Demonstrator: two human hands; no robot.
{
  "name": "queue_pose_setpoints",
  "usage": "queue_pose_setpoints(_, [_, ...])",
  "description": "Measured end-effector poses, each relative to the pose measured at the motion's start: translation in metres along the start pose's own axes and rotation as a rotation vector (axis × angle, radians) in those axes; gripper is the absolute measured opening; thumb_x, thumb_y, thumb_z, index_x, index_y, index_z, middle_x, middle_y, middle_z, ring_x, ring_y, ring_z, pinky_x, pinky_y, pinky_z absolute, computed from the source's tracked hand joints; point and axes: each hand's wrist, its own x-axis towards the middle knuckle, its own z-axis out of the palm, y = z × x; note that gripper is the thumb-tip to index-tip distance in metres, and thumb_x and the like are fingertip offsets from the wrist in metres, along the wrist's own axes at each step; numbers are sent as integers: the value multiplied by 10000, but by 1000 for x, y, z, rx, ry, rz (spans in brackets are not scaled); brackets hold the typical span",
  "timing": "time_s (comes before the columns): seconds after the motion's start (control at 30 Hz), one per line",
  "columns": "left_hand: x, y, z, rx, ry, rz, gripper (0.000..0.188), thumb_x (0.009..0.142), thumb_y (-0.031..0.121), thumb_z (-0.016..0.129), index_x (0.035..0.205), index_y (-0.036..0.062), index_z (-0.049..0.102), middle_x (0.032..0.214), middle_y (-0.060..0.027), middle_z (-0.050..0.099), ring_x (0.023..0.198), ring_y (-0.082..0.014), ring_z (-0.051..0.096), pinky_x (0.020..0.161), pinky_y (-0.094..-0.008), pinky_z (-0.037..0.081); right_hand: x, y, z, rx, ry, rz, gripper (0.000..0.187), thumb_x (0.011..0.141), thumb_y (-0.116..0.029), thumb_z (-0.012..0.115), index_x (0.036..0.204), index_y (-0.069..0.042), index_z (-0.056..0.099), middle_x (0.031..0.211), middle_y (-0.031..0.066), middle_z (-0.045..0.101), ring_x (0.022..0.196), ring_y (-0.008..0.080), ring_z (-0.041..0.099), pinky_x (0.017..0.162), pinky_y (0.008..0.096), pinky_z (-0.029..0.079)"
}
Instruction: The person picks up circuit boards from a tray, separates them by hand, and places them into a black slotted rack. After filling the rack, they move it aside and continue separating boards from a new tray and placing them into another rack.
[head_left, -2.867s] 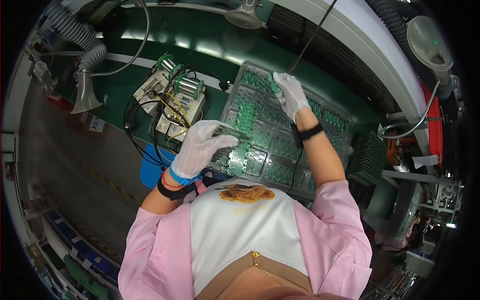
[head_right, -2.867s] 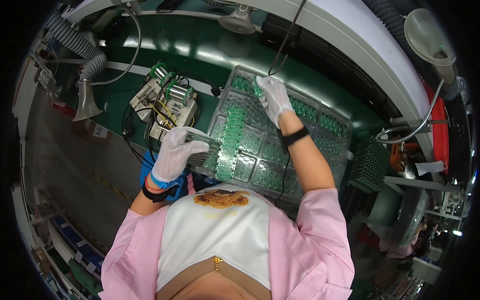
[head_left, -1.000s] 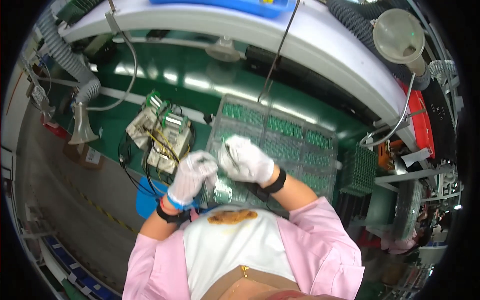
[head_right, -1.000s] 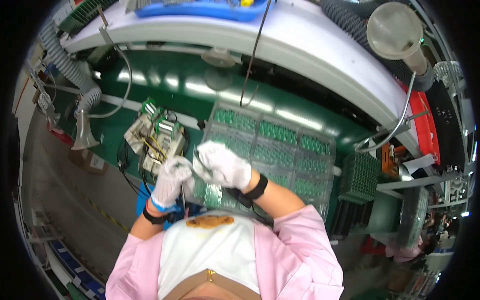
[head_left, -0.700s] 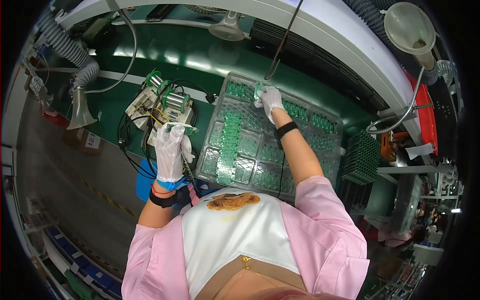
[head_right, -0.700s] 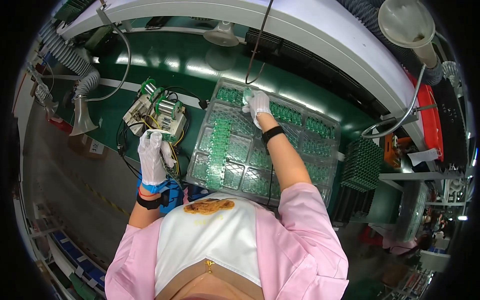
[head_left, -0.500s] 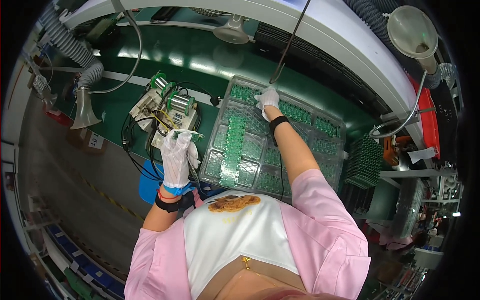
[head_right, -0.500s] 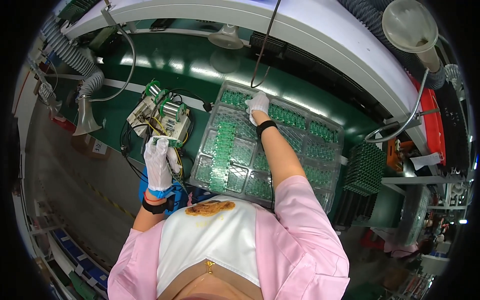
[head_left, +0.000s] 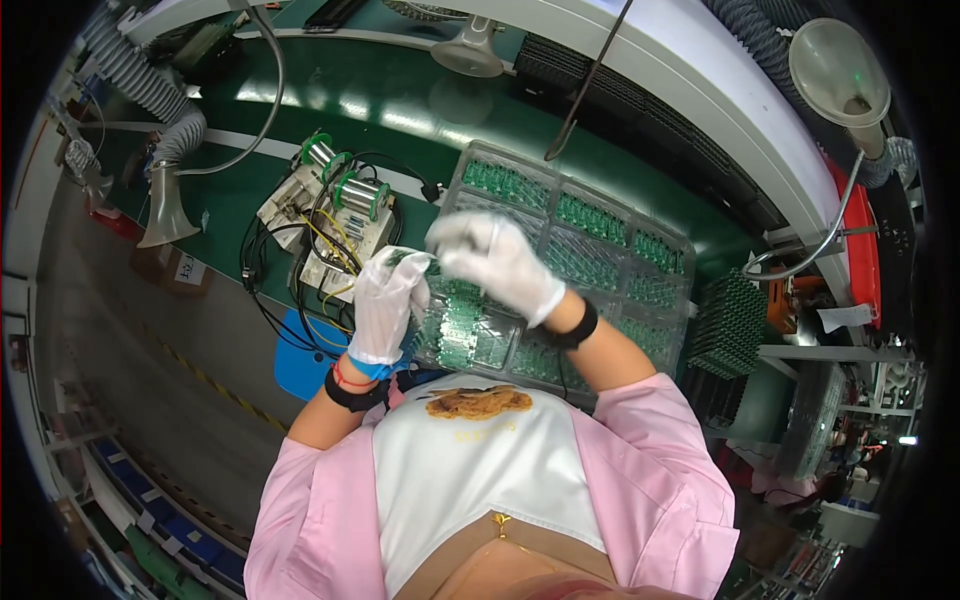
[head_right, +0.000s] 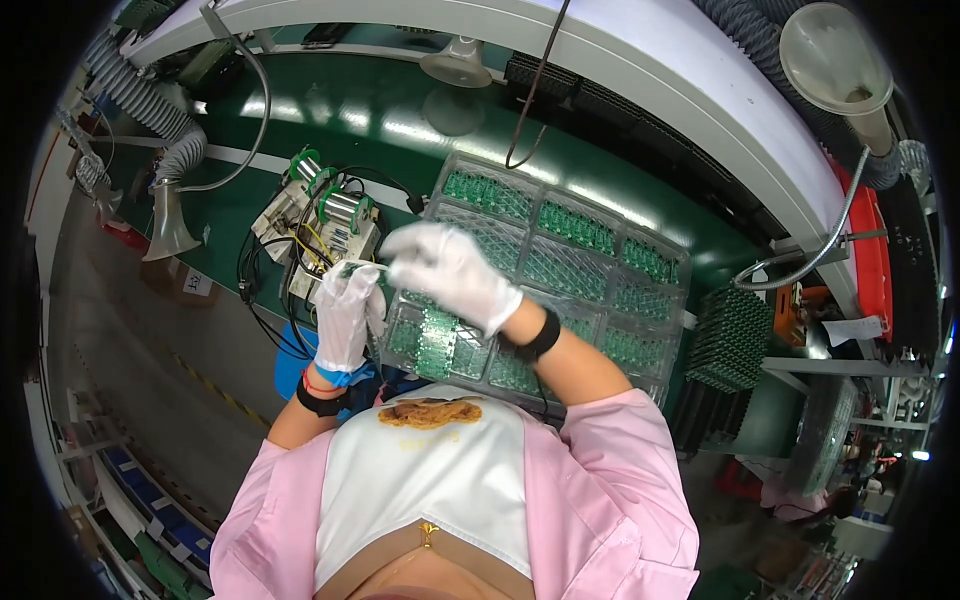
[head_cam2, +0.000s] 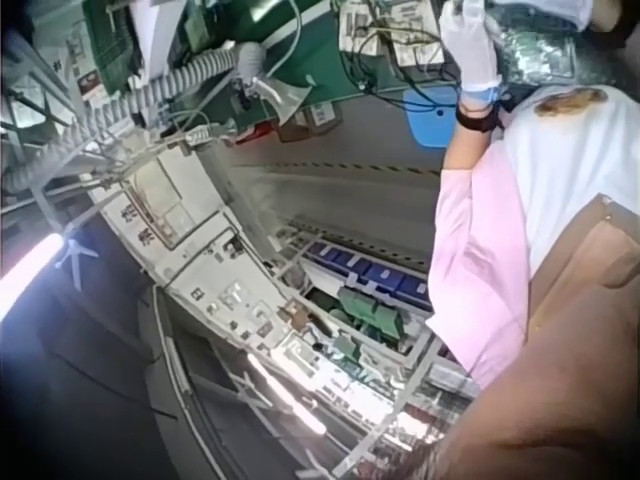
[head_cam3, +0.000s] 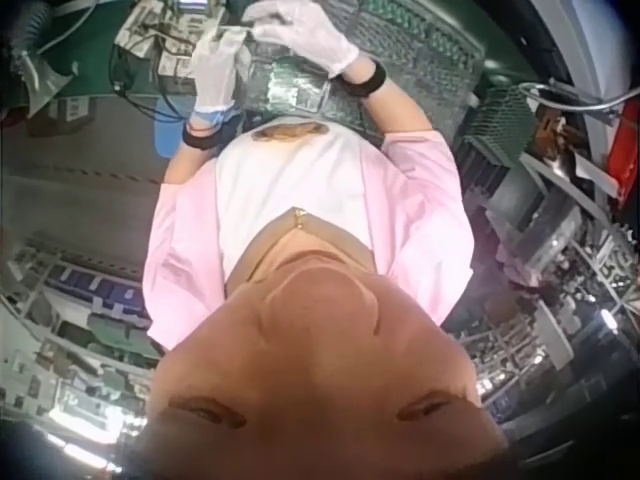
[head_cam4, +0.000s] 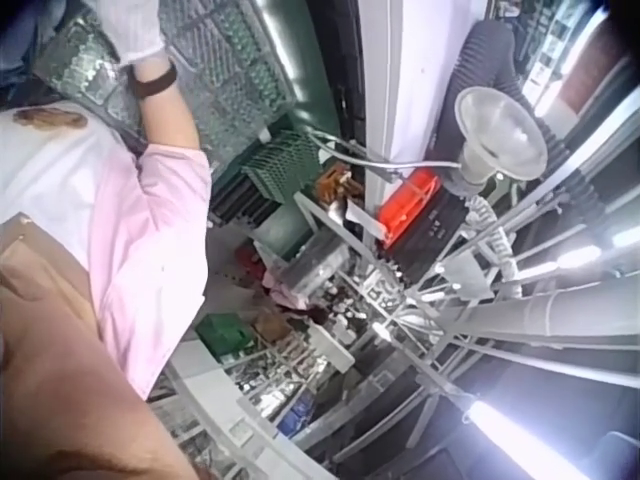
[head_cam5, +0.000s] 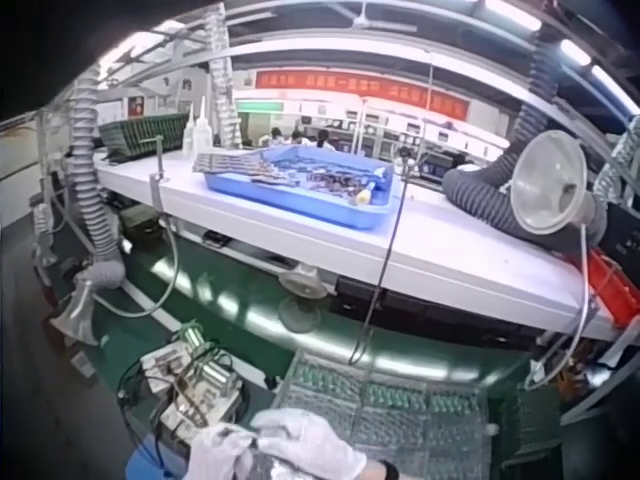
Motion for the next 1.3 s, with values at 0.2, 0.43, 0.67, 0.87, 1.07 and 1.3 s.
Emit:
queue_pose_setpoints(0.2, [2, 27, 12, -130, -114, -104, 386, 912, 296, 536, 1156, -3, 530, 558, -19, 506, 439, -75, 462, 411, -207, 360, 0, 20, -21, -145, 348, -185, 293, 768, -216, 715, 968, -29, 611, 813, 93, 648, 704, 169, 622, 635, 303, 497])
queue_pose_setpoints(0.43, [-1, 34, 3, -213, 151, -32, 626, 930, 500, 443, 1300, -5, 417, 565, -13, 481, 371, -54, 408, 365, -174, 313, 31, 174, -76, -594, 704, 463, 305, 729, -217, 723, 928, -15, 612, 834, 183, 652, 784, 325, 638, 703, 384, 512])
queue_pose_setpoints(0.67, [-5, 36, 3, -195, 188, -29, 574, 949, 456, 427, 1285, -9, 433, 555, -17, 478, 362, -56, 395, 357, -179, 307, 45, 190, -72, -834, 208, 497, 325, 749, -292, 709, 943, -40, 642, 956, 190, 650, 896, 348, 628, 782, 399, 506])
queue_pose_setpoints(0.87, [-8, 24, 1, -263, 196, -4, 528, 951, 410, 445, 1277, -6, 442, 630, -31, 527, 385, -55, 411, 367, -177, 322, 24, 113, -62, -383, 332, 408, 166, 759, -209, 653, 757, -46, 621, 805, 144, 647, 742, 309, 613, 693, 376, 496])
queue_pose_setpoints(1.07, [-5, 17, 20, -252, 281, 102, 500, 886, 255, 537, 1297, -7, 422, 1025, -71, 580, 638, -82, 513, 590, -203, 454, -35, -62, 1, 123, -261, -169, 325, 780, -191, 676, 1024, -10, 563, 899, 118, 601, 800, 261, 615, 735, 352, 495])
queue_pose_setpoints(1.3, [-4, 44, 7, 24, 12, 332, 486, 823, 236, 638, 1238, 26, 495, 938, -89, 602, 755, -149, 573, 651, -291, 471, -40, -29, -2, -375, 192, -485, 264, 785, -210, 683, 932, -27, 562, 844, 130, 604, 747, 310, 611, 627, 373, 492])
